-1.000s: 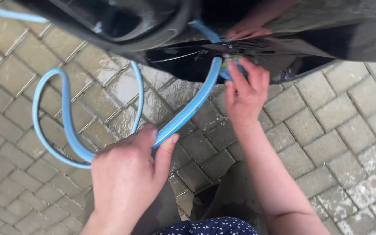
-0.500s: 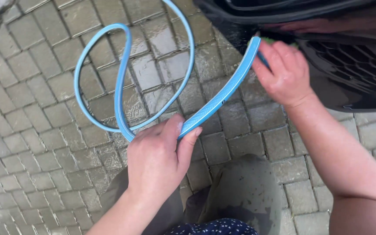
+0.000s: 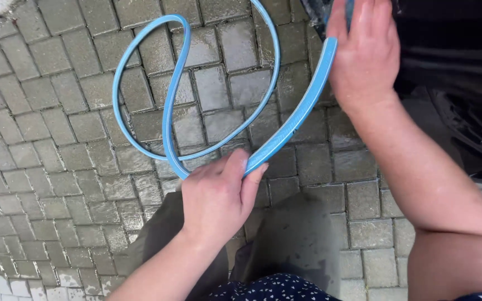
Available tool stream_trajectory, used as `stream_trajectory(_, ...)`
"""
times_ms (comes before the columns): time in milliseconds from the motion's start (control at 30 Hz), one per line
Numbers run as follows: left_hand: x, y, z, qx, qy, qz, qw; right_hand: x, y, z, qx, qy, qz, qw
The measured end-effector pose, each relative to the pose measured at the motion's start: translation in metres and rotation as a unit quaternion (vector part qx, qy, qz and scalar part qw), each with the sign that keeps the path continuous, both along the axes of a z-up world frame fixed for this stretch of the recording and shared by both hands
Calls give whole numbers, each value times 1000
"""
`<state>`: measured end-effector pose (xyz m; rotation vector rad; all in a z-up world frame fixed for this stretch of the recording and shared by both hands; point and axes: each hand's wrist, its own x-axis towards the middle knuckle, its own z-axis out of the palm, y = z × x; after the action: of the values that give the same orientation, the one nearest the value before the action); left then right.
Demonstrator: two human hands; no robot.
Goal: The person washes a black car using a blue hose and a sponge, scrubbing the front bumper and grille then rinsing the hood, front wheel, and side windows with water.
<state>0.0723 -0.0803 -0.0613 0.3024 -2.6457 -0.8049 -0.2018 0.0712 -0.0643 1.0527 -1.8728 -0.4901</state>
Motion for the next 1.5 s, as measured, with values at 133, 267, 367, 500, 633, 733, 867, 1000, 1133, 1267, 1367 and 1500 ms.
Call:
stream_trajectory(133,-24,-14,-11,20,13,-16,1000,6,-35,14,-6,8,-37,999)
stream_trajectory(267,-27,-25,-21,16,42,-17,999,-4,-39,10,83,-68,-21,994)
stream_trajectory(367,-15,-28,-33,14,67,-9,998,-11,-42,13,61,-128,49,989)
stream_trajectory(500,-5,-29,1,23,93,-2,995,-5,-35,28,3,-265,96,959)
stream_trajectory(633,3,-46,86,53,94,-11,994,8,-49,91,-24,-336,74,939)
stream_trajectory(733,-7,-73,169,98,82,-16,992,20,-74,167,-53,-414,59,907)
stream_trajectory(867,-27,-101,242,122,79,10,989,3,-110,255,-94,-365,99,921)
stream_trajectory(1000,-44,-120,299,125,65,5,990,-29,-131,323,-100,-314,127,935)
stream_trajectory(1133,-56,-132,339,132,61,-1,989,-46,-152,375,-97,-277,122,948)
stream_trajectory(1267,-77,-140,361,144,65,3,987,-68,-163,405,-96,-283,121,947)
stream_trajectory(1367,-92,-144,367,153,67,11,986,-78,-176,412,-113,-304,115,939)
stream_trajectory(1500,-108,-155,374,166,57,22,984,-95,-206,417,-146,-321,129,927)
